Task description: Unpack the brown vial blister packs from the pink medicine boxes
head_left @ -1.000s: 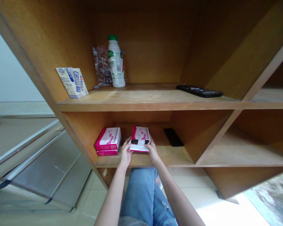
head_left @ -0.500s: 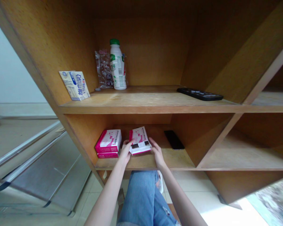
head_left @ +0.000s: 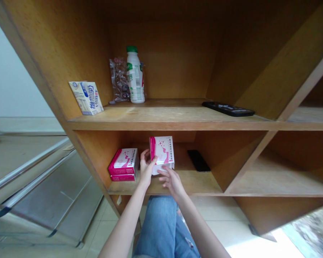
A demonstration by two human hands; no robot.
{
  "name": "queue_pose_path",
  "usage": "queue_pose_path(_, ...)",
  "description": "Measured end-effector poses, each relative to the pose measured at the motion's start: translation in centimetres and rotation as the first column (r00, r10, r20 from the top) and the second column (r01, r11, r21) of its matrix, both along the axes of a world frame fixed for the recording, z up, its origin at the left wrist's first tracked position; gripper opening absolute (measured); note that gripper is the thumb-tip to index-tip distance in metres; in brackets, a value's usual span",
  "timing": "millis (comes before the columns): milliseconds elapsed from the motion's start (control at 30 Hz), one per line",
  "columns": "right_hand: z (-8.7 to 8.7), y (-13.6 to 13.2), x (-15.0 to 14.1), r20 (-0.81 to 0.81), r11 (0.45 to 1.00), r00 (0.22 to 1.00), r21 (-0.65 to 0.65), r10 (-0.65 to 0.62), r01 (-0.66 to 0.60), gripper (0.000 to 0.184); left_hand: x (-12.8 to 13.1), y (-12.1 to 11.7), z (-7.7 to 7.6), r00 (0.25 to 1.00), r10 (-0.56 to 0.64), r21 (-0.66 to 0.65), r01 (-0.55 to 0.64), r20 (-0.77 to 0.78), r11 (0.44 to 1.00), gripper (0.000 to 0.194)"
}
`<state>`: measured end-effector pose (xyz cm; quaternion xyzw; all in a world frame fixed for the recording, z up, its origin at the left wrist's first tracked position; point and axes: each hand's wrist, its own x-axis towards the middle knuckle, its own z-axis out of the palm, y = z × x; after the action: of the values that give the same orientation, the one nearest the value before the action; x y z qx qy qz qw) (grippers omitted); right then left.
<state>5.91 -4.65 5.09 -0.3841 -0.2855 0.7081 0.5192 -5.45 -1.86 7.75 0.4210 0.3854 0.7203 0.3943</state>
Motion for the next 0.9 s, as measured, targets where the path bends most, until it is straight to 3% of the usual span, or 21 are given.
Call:
queue_pose_path(100, -0.6, 0.5, -0.4, -0.212, 0.998, 0.977, -0.052, 0.011, -0.022, 0.019, 0.0, -0.4, 0.3, 1.0, -0.002, 0.058, 0.003, -0.011, 0.998, 0.046)
queue_pose_path(200, -1.1, 1.0, -0.5, -0.274, 1.0, 0.962, -0.027, -0.003, -0.004, 0.016, -0.2, -0.7, 0.5, 0.997, -0.074, 0.049, 0.073, 0.016, 0.996, 0.052)
queue_pose_path(333, -1.7, 1.1, -0.6, -0.295, 0.999, 0.955, 0.027, -0.016, 0.025, 0.023, -0.4, -1.0, 0.9, 0.989, -0.133, -0.008, 0.134, 0.059, 0.991, 0.057)
queue_pose_path(567, -2.1, 0.8, -0.9, -0.311, 0.994, 0.949, 0.101, 0.059, -0.029, 0.03, -0.8, -1.2, 2.2, 0.982, -0.175, -0.041, 0.178, 0.072, 0.983, 0.058)
queue_pose_path(767, -2.7, 0.6, -0.8, -0.358, 0.995, 0.93, 0.075, 0.087, -0.064, 0.026, -1.2, -0.6, 3.5, 0.991, -0.126, 0.012, 0.126, 0.054, 0.992, 0.056)
queue_pose_path(900, -3.3, 0.1, -0.1, -0.29, 0.991, 0.95, 0.101, 0.115, -0.089, 0.025, -1.2, -0.2, 4.3, 0.996, -0.089, -0.004, 0.089, 0.022, 0.996, 0.053)
